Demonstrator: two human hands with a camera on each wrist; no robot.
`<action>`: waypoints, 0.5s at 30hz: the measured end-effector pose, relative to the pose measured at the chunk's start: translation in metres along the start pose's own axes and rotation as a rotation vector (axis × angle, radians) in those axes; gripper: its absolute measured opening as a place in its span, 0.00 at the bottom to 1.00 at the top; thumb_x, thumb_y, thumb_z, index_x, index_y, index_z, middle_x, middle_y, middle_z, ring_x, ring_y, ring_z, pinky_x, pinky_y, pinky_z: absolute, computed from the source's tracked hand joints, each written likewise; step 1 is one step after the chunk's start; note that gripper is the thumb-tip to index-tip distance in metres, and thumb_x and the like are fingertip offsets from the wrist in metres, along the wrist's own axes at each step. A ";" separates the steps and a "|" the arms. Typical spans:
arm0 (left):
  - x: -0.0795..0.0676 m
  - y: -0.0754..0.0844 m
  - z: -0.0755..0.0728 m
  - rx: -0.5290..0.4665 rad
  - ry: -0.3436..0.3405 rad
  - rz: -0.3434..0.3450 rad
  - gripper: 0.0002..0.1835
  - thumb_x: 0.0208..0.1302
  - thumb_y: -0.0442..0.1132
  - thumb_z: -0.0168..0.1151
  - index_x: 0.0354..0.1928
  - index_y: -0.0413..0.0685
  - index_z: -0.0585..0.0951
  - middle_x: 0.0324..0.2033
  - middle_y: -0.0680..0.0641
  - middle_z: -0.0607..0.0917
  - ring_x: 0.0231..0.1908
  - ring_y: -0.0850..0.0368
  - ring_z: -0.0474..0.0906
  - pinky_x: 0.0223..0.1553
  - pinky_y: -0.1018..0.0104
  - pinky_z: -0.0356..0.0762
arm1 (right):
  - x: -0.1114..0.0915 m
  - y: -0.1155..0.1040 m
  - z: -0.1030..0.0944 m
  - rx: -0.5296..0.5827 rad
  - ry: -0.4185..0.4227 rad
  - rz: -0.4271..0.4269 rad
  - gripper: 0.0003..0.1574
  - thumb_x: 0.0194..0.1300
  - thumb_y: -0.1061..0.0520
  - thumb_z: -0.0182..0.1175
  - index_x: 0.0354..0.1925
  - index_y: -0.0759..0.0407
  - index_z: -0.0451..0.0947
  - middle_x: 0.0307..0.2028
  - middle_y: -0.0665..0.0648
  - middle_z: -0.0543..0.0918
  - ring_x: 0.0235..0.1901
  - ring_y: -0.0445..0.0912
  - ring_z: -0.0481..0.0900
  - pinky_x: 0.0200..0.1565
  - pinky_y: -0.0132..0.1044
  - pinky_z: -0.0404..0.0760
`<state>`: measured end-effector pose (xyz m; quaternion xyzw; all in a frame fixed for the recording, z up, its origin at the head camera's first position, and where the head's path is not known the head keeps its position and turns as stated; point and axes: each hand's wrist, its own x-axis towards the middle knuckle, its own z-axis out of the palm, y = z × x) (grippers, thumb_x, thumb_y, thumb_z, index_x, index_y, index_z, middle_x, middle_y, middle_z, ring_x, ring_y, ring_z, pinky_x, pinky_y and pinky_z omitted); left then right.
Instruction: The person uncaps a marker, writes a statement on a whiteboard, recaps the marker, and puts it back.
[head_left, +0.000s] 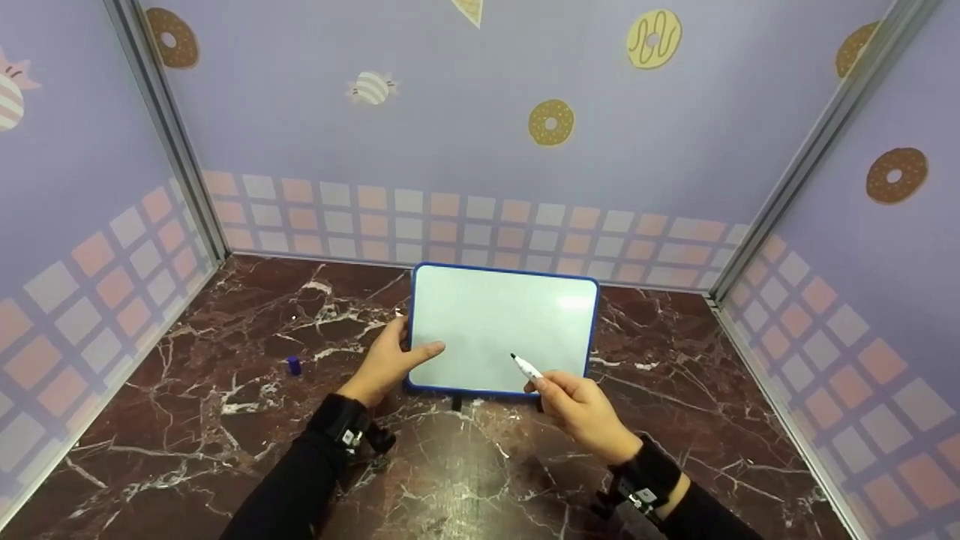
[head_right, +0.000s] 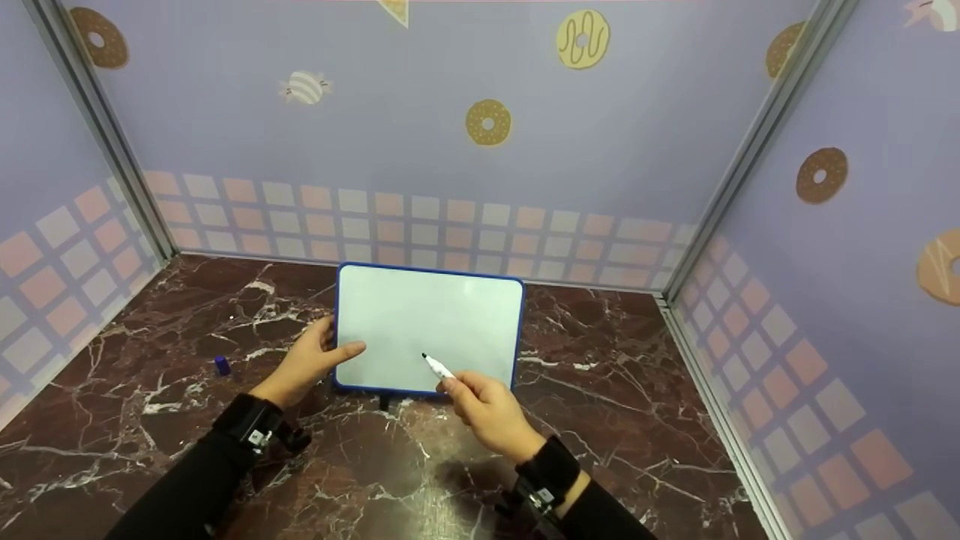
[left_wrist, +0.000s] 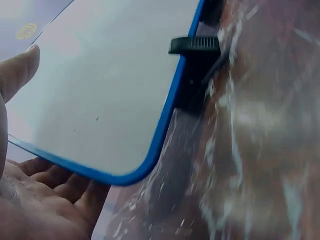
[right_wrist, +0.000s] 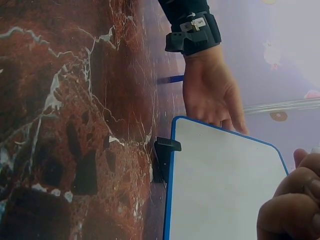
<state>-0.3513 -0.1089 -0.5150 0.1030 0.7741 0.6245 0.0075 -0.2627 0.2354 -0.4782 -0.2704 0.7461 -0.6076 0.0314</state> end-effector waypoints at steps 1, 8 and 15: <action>0.000 -0.001 0.002 -0.024 0.003 0.003 0.51 0.70 0.54 0.79 0.83 0.36 0.63 0.76 0.32 0.72 0.77 0.35 0.70 0.76 0.36 0.69 | 0.000 0.000 0.000 0.004 0.002 0.002 0.20 0.90 0.58 0.52 0.51 0.76 0.82 0.22 0.46 0.68 0.18 0.34 0.63 0.19 0.25 0.62; 0.003 -0.010 0.015 -0.164 0.031 0.033 0.40 0.69 0.44 0.82 0.76 0.37 0.74 0.67 0.36 0.82 0.64 0.42 0.82 0.64 0.45 0.82 | 0.002 -0.003 0.002 0.002 0.009 0.003 0.20 0.91 0.57 0.52 0.51 0.75 0.82 0.21 0.47 0.69 0.19 0.35 0.64 0.19 0.25 0.62; 0.006 -0.012 0.016 -0.214 0.036 0.018 0.34 0.69 0.39 0.82 0.72 0.37 0.78 0.61 0.37 0.87 0.58 0.43 0.86 0.58 0.49 0.85 | 0.004 -0.004 0.002 -0.030 0.010 0.000 0.20 0.91 0.58 0.51 0.52 0.74 0.83 0.22 0.48 0.69 0.19 0.35 0.64 0.19 0.26 0.64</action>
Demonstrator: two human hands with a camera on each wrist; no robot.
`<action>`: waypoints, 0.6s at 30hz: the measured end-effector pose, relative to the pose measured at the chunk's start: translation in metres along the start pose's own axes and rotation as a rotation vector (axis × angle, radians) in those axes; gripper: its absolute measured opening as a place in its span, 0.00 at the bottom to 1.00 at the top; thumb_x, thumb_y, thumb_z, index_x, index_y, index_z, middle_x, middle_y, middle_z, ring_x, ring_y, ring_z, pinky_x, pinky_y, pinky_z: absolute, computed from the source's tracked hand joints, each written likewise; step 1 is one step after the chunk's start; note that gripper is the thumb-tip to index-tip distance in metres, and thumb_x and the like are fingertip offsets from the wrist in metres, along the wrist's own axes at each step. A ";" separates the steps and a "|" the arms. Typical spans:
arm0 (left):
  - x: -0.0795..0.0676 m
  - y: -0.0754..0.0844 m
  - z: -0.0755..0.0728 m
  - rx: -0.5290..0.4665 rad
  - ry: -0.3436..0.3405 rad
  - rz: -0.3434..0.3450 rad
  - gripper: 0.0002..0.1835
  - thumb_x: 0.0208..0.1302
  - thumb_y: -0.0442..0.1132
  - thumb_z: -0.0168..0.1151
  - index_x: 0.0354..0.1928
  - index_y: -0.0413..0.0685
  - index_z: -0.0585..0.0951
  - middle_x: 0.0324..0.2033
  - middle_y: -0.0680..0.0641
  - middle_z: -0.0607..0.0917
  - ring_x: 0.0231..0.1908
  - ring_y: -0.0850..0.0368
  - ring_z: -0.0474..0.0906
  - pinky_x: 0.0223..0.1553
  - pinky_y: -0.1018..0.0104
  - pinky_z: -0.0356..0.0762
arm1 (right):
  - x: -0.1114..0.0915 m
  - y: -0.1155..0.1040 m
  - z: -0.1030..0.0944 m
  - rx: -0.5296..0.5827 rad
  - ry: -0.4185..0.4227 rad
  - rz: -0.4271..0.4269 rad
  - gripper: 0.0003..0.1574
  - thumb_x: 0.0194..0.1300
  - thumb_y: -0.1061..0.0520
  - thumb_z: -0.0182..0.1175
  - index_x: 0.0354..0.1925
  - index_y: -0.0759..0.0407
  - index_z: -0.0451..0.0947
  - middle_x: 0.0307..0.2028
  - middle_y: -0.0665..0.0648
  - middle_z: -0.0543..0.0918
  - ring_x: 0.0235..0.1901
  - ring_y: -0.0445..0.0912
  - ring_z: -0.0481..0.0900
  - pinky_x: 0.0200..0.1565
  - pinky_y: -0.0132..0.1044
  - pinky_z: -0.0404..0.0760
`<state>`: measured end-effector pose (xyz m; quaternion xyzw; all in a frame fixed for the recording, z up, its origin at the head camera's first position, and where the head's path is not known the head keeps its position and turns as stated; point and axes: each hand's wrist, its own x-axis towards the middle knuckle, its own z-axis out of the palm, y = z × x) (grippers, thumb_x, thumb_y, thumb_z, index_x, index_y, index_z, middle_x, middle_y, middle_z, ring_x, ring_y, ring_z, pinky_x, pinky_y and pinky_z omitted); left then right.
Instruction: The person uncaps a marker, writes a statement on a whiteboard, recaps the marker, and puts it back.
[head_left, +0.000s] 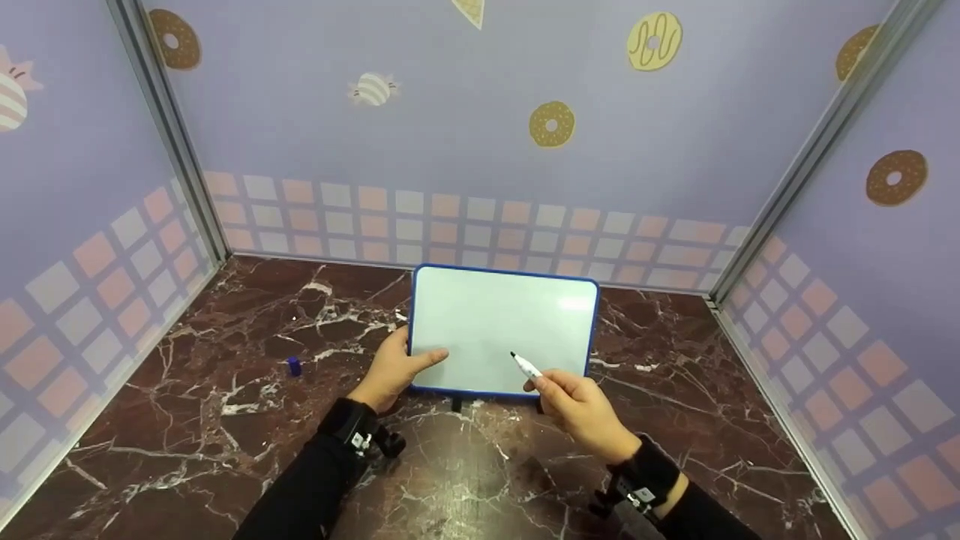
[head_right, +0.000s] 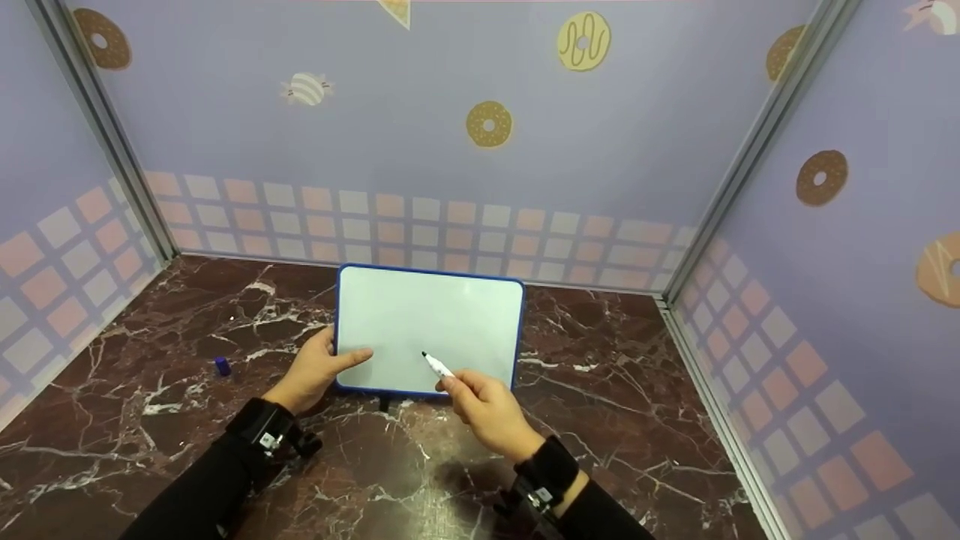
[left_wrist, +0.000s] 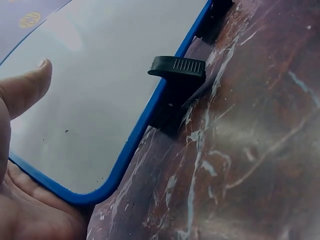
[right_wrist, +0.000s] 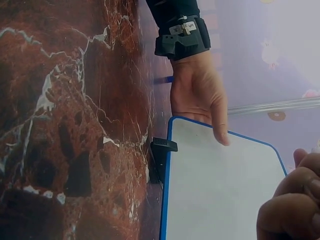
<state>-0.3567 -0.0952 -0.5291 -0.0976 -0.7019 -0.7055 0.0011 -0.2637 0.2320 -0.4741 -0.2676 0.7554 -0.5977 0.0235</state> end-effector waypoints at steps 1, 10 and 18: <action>0.000 0.000 0.001 -0.008 0.000 -0.002 0.33 0.68 0.38 0.82 0.70 0.36 0.79 0.60 0.37 0.88 0.57 0.43 0.87 0.56 0.50 0.87 | -0.001 0.000 0.000 0.003 0.000 0.001 0.20 0.91 0.58 0.51 0.52 0.75 0.83 0.22 0.48 0.69 0.19 0.35 0.64 0.19 0.26 0.64; 0.003 -0.003 0.004 -0.100 -0.016 -0.024 0.25 0.69 0.30 0.78 0.64 0.30 0.81 0.54 0.34 0.90 0.50 0.43 0.91 0.50 0.49 0.92 | -0.001 0.002 -0.002 0.027 0.005 0.008 0.21 0.91 0.58 0.51 0.52 0.78 0.81 0.22 0.48 0.69 0.19 0.35 0.64 0.20 0.26 0.63; 0.000 -0.004 0.005 -0.111 -0.020 -0.028 0.25 0.69 0.31 0.78 0.65 0.30 0.81 0.55 0.33 0.90 0.51 0.42 0.91 0.51 0.48 0.92 | 0.003 0.000 0.001 0.033 0.010 0.026 0.21 0.90 0.57 0.52 0.52 0.77 0.81 0.22 0.48 0.69 0.19 0.35 0.63 0.20 0.27 0.62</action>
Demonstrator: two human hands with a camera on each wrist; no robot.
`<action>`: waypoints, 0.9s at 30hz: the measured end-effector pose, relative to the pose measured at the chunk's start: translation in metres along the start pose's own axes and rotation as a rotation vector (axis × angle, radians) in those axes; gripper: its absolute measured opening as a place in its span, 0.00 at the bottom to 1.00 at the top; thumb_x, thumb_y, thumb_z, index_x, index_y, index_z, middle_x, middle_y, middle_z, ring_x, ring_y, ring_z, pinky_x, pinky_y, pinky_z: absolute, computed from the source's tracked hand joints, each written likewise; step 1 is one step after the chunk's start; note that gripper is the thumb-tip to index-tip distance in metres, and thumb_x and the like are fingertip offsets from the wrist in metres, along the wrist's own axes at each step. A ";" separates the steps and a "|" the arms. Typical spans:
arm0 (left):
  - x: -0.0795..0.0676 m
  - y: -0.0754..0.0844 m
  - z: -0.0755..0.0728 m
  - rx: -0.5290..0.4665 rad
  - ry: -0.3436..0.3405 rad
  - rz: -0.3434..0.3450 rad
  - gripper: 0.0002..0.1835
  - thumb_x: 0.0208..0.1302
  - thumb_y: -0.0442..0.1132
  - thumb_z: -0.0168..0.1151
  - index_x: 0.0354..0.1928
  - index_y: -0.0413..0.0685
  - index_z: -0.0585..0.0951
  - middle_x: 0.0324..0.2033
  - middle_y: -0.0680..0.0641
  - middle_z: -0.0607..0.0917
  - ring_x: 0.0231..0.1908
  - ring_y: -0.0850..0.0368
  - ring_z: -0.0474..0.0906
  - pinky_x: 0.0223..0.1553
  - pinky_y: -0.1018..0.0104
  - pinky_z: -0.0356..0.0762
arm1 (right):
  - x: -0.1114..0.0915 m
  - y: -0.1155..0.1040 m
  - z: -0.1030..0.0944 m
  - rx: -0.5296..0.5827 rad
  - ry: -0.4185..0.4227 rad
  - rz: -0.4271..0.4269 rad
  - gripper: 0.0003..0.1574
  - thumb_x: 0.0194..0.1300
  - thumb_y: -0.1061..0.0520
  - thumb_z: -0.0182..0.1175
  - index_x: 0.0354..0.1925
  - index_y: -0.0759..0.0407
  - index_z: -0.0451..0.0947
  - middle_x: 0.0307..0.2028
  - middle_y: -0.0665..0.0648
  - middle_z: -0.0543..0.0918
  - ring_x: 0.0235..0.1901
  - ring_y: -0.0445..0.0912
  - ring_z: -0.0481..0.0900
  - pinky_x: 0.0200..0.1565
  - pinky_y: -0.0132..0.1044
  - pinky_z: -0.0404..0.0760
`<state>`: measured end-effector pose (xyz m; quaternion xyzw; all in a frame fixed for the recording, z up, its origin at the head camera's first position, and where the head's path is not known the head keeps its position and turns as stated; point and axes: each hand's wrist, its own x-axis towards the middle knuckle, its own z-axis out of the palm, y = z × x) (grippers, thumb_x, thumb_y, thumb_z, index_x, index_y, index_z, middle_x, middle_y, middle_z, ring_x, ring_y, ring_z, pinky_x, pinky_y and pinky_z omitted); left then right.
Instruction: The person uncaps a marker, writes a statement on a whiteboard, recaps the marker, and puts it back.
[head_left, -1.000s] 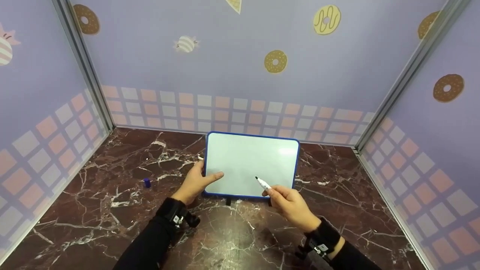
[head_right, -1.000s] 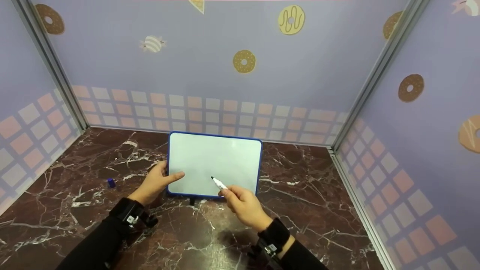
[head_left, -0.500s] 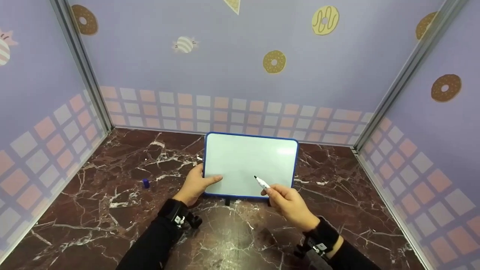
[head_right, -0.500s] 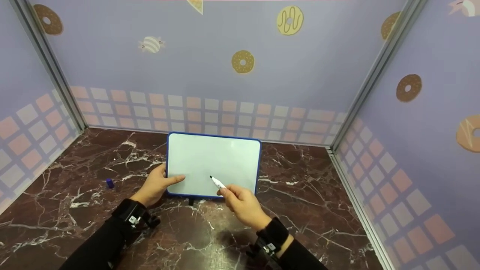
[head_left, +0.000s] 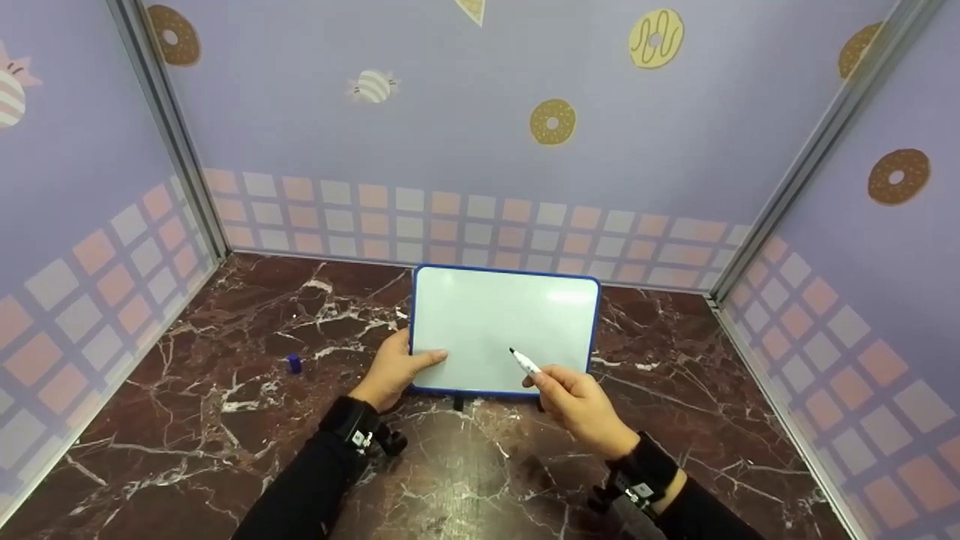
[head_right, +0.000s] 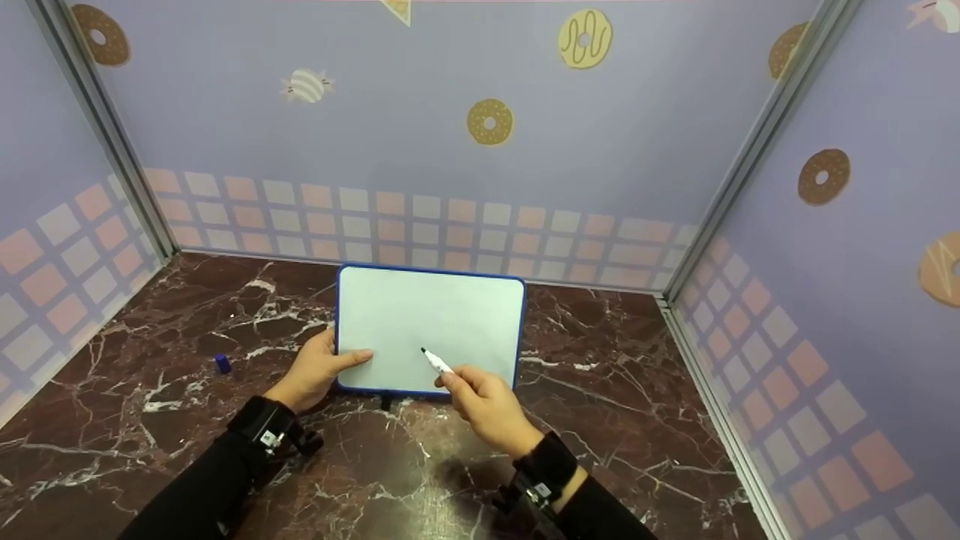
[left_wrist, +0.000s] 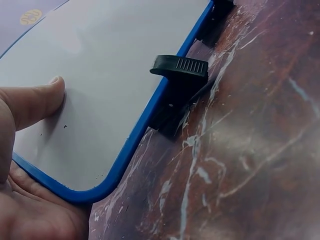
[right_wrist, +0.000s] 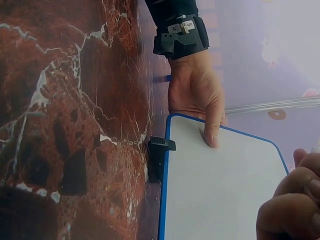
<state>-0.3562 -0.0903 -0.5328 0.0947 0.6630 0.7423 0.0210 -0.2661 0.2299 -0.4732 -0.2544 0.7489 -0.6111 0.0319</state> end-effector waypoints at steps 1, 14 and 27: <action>0.000 0.000 0.000 -0.002 -0.003 0.002 0.25 0.70 0.31 0.78 0.65 0.30 0.81 0.56 0.33 0.90 0.51 0.42 0.91 0.51 0.48 0.92 | 0.001 0.000 0.000 0.004 0.000 0.004 0.21 0.91 0.57 0.52 0.52 0.77 0.81 0.22 0.48 0.69 0.19 0.35 0.63 0.20 0.27 0.62; -0.002 -0.003 0.004 -0.012 0.008 0.012 0.26 0.69 0.31 0.78 0.66 0.32 0.80 0.56 0.34 0.90 0.51 0.41 0.91 0.50 0.48 0.92 | 0.027 -0.003 0.018 -0.011 -0.003 -0.012 0.21 0.90 0.57 0.52 0.53 0.76 0.81 0.22 0.47 0.69 0.19 0.36 0.64 0.21 0.28 0.62; -0.003 0.001 0.004 -0.010 0.011 0.003 0.26 0.75 0.36 0.74 0.68 0.31 0.79 0.56 0.35 0.90 0.52 0.43 0.90 0.51 0.49 0.91 | 0.066 -0.011 0.045 -0.178 0.048 0.034 0.22 0.89 0.53 0.55 0.55 0.72 0.84 0.26 0.47 0.73 0.24 0.40 0.66 0.26 0.31 0.64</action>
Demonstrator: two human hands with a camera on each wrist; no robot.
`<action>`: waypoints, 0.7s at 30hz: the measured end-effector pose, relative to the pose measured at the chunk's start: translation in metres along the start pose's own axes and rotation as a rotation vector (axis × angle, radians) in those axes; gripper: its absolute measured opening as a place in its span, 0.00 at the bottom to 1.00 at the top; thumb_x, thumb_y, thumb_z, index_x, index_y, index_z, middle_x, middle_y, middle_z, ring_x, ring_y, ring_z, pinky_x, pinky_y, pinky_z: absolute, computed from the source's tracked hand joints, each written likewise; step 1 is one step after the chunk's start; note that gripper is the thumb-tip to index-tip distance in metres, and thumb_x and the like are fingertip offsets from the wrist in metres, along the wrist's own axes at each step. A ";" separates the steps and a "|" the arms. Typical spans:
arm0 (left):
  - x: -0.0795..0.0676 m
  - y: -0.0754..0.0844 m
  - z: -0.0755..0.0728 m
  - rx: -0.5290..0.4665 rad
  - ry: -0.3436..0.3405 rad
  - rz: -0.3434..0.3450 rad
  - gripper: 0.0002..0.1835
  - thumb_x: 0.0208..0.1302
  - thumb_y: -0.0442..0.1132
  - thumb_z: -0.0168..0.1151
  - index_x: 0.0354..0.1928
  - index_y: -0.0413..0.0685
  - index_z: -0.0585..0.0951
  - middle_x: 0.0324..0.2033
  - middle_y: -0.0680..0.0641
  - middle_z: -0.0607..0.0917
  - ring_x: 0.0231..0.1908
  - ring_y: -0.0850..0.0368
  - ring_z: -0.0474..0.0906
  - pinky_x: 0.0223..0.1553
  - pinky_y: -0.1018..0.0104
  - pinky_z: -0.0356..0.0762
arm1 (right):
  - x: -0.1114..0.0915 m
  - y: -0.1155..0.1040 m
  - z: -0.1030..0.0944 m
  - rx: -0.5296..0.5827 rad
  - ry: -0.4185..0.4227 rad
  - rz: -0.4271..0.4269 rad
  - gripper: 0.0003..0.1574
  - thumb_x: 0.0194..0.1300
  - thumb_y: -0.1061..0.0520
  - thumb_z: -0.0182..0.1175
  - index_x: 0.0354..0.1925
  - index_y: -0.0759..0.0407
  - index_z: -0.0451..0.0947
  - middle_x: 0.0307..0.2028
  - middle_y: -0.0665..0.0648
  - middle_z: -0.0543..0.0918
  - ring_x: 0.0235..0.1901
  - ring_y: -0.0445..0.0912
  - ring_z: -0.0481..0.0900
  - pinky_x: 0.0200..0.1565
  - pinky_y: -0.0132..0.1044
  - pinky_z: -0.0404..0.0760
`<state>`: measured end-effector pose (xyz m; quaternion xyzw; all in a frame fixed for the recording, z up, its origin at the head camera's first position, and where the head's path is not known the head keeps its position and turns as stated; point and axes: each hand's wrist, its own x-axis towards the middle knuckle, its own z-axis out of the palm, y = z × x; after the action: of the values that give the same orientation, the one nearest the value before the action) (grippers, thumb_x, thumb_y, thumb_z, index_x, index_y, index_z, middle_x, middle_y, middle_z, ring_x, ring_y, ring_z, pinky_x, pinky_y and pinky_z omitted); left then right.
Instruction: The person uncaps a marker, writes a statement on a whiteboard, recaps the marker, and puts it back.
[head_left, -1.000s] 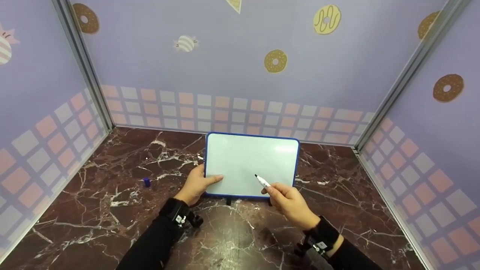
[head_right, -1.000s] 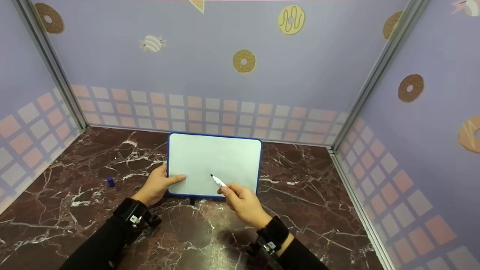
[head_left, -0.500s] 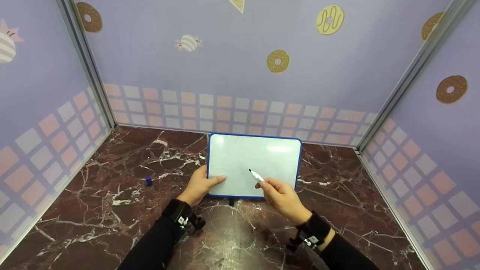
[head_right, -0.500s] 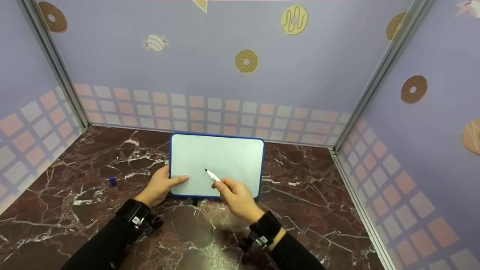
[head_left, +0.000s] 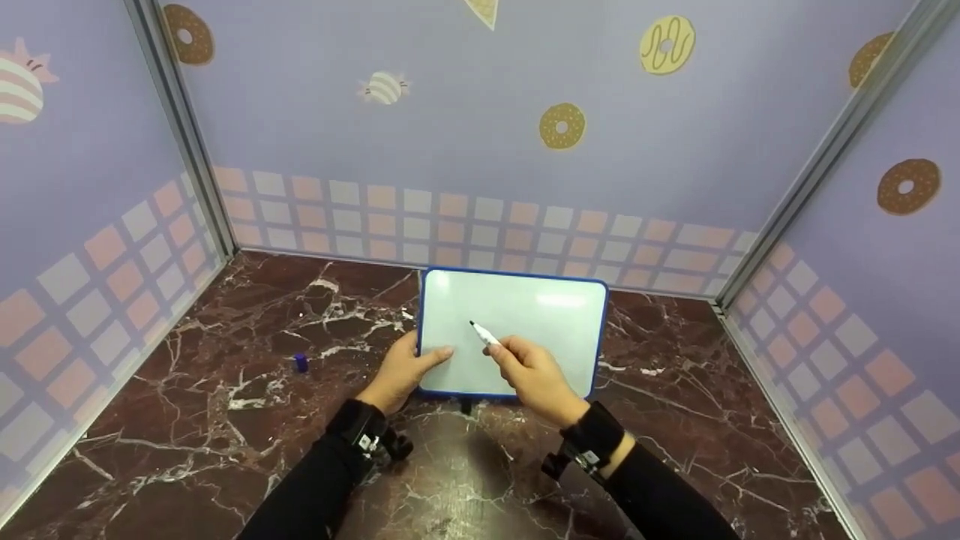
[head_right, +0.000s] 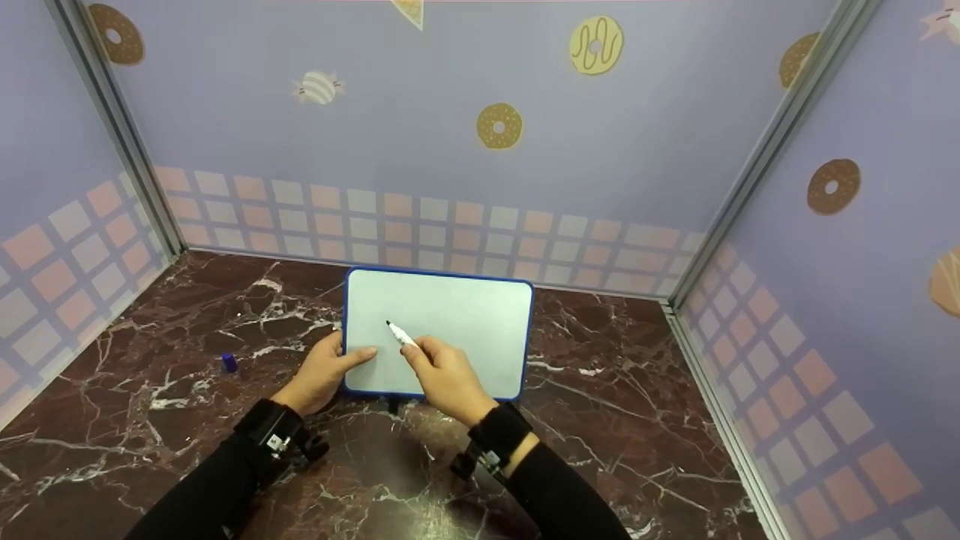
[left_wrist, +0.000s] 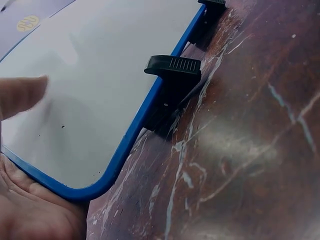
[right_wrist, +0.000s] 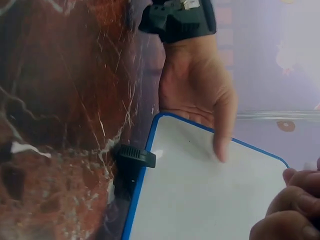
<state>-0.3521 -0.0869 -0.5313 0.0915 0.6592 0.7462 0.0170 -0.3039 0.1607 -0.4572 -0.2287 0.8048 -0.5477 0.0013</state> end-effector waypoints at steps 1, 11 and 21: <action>0.000 0.000 0.000 -0.013 0.010 -0.005 0.25 0.77 0.36 0.72 0.68 0.31 0.79 0.55 0.36 0.90 0.51 0.44 0.90 0.51 0.50 0.91 | 0.002 -0.001 0.002 -0.030 0.007 0.001 0.21 0.89 0.53 0.55 0.55 0.71 0.85 0.27 0.47 0.73 0.24 0.41 0.66 0.26 0.31 0.64; 0.000 -0.001 0.001 -0.315 0.035 -0.070 0.21 0.87 0.45 0.45 0.58 0.34 0.80 0.44 0.43 0.88 0.45 0.50 0.86 0.50 0.55 0.88 | 0.018 -0.001 0.010 -0.199 0.007 -0.024 0.19 0.88 0.52 0.55 0.56 0.65 0.86 0.27 0.46 0.72 0.22 0.41 0.62 0.26 0.33 0.62; 0.000 -0.001 0.000 -0.277 0.067 -0.044 0.20 0.87 0.42 0.46 0.55 0.32 0.82 0.42 0.43 0.89 0.43 0.51 0.86 0.48 0.57 0.88 | 0.031 -0.004 0.019 -0.308 -0.004 -0.065 0.18 0.90 0.52 0.55 0.55 0.64 0.84 0.26 0.45 0.69 0.21 0.39 0.63 0.26 0.34 0.64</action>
<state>-0.3521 -0.0866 -0.5321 0.0487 0.5519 0.8322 0.0236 -0.3258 0.1316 -0.4534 -0.2535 0.8714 -0.4171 -0.0499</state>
